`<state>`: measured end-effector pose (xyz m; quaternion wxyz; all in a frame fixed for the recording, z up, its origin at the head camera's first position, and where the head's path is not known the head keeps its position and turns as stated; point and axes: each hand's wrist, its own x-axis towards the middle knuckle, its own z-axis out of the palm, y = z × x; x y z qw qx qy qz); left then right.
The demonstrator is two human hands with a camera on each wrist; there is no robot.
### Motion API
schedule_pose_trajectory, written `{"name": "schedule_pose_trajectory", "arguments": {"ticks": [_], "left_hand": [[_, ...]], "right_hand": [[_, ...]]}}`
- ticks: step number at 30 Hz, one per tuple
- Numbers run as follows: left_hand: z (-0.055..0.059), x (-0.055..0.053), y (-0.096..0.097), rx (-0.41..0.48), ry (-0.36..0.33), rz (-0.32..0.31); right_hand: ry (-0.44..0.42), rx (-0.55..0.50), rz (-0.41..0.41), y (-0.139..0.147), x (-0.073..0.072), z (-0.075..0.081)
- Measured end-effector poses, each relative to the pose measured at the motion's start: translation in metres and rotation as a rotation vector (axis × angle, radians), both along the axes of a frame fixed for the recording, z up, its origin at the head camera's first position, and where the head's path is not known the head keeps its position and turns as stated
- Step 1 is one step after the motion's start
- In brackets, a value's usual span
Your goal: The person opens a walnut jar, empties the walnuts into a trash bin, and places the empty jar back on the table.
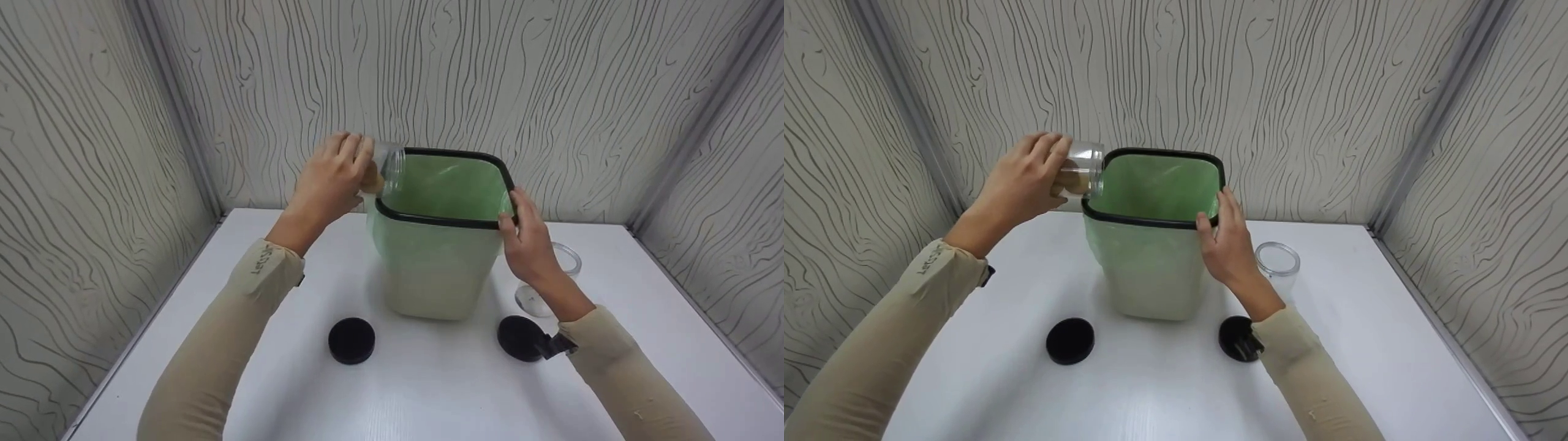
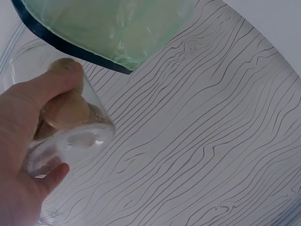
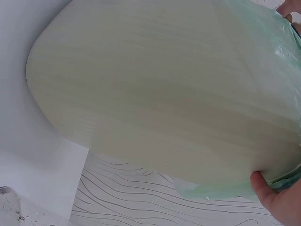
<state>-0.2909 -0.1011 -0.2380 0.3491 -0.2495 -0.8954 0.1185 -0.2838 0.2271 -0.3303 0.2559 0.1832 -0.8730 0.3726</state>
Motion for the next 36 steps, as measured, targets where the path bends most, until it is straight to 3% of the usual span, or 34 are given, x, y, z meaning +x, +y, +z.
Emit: {"name": "schedule_pose_trajectory", "arguments": {"ticks": [6, 11, 14, 21, 28, 34, 36], "left_hand": [[0.004, -0.002, 0.006, -0.187, 0.172, -0.004], [0.005, -0.001, 0.010, -0.392, 0.357, 0.052], [0.006, -0.001, 0.011, -0.466, 0.416, 0.084], [0.007, 0.002, 0.010, -0.453, 0.358, 0.067], [0.006, 0.001, 0.010, -0.376, 0.304, 0.041], [0.006, 0.002, 0.011, -0.132, 0.088, 0.030], [0.006, 0.002, 0.012, -0.122, 0.076, 0.036]], "right_hand": [[0.008, -0.003, 0.002, -0.001, 0.000, 0.000], [0.014, -0.009, 0.007, -0.002, -0.001, -0.001], [0.018, -0.012, 0.012, -0.002, -0.001, -0.001], [0.032, -0.014, 0.011, -0.002, -0.001, -0.001], [0.031, -0.013, 0.016, -0.001, -0.002, -0.002], [0.026, -0.017, 0.015, -0.001, -0.002, -0.002], [0.023, -0.017, 0.013, -0.001, -0.001, -0.001]]}}
